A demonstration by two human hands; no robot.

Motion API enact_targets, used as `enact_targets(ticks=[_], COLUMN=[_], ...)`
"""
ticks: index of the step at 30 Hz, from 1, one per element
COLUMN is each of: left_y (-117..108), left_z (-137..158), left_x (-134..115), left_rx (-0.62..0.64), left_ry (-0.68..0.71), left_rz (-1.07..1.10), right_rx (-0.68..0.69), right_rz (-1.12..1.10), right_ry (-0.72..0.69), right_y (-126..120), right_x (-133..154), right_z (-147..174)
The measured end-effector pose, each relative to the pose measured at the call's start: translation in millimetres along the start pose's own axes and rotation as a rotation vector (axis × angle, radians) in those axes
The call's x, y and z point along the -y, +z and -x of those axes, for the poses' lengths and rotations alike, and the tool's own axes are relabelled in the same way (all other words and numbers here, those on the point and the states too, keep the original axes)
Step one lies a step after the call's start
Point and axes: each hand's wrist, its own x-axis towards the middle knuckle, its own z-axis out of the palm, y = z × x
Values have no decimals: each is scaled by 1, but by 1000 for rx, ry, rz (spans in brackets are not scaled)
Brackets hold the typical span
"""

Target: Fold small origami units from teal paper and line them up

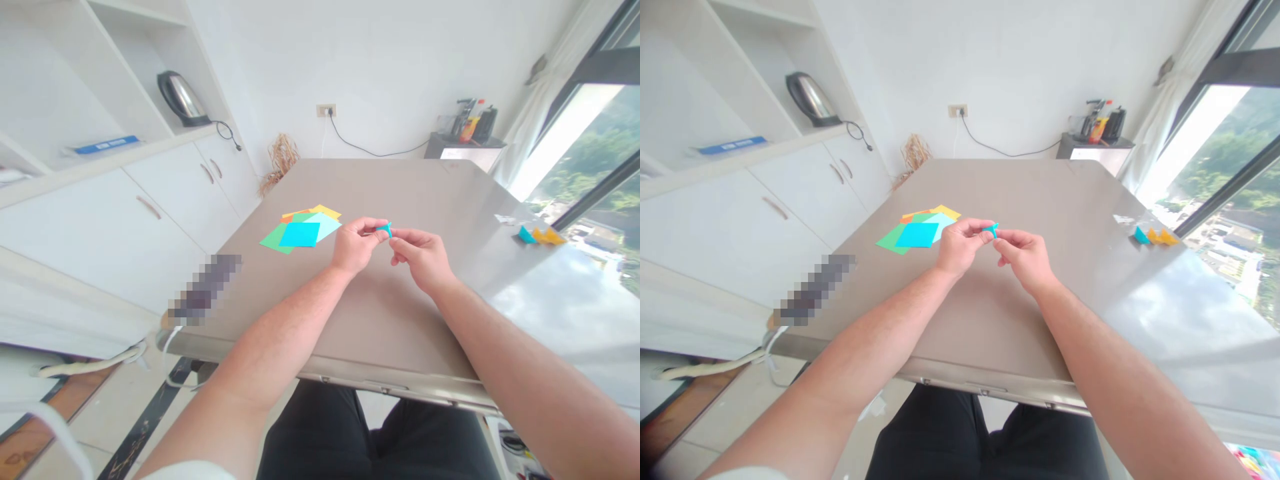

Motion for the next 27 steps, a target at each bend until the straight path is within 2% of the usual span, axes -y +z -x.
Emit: enact_targets(ticks=[2, 9, 14, 19, 27], left_y=[1, 3, 3, 3, 3], left_z=[2, 8, 8, 8, 8], left_x=[-3, -2, -6, -10, -8], left_rx=[5, 45, 75, 64, 52], left_ry=[22, 115, 147, 91, 60], left_rz=[-53, -128, -173, -201, -128], right_rx=[-37, 103, 100, 49, 83], right_rz=[14, -218, -252, -220, -220], right_ry=[2, 89, 91, 46, -4], right_y=[1, -3, -3, 1, 1], right_x=[1, -2, -4, -5, -2], right_z=[0, -3, -6, -8, -6])
